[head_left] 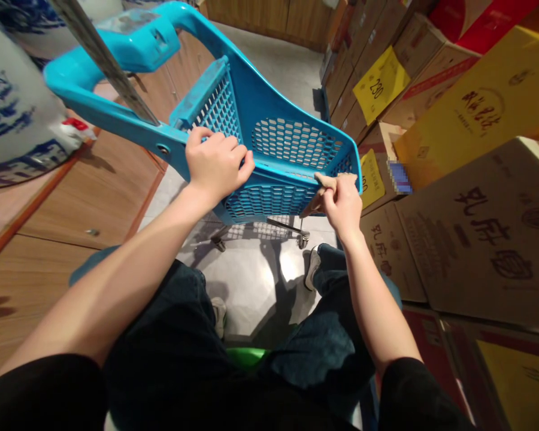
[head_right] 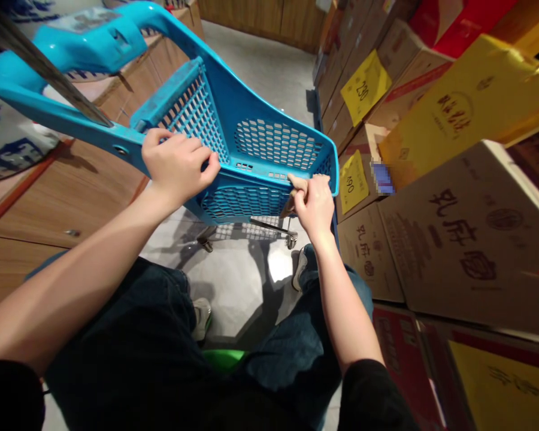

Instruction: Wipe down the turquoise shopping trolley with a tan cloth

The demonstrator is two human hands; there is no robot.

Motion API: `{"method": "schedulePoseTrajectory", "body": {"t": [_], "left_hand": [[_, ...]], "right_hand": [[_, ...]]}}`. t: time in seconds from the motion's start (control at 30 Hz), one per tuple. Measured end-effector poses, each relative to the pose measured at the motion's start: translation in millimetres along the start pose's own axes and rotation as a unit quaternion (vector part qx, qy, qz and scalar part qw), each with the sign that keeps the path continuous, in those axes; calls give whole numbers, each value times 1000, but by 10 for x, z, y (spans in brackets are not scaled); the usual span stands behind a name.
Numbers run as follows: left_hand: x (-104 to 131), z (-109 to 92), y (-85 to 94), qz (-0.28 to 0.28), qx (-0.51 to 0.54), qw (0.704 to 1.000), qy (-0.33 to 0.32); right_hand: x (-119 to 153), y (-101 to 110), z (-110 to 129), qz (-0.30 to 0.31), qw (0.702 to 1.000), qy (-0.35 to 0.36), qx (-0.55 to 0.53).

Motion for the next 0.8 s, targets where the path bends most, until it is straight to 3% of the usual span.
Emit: {"method": "schedulePoseTrajectory", "body": {"t": [0.13, 0.33, 0.5, 0.57, 0.67, 0.8], "left_hand": [[45, 43, 18, -12, 0, 1000, -21], [77, 76, 26, -60, -16, 997, -38], [34, 9, 47, -34, -27, 999, -25], [13, -9, 39, -14, -24, 1000, -12], [-8, -38, 19, -9, -23, 1000, -16], [2, -87, 37, -72, -12, 995, -64]], "right_hand": [[118, -57, 282, 36, 997, 66, -4], [26, -35, 118, 37, 999, 39, 1], [223, -145, 369, 21, 989, 143, -32], [282, -219, 411, 17, 988, 155, -22], [282, -327, 300, -2, 993, 119, 13], [294, -533, 87, 16, 993, 107, 45]]}}
Point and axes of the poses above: each hand's wrist, its own x-axis away from the middle knuckle, its own y-axis out of the back of the hand, z = x × y, the point moved 8 cm from there along -x, towards the middle knuckle, and after that the axes turned 8 degrees about -y, right-handed, at the moved point
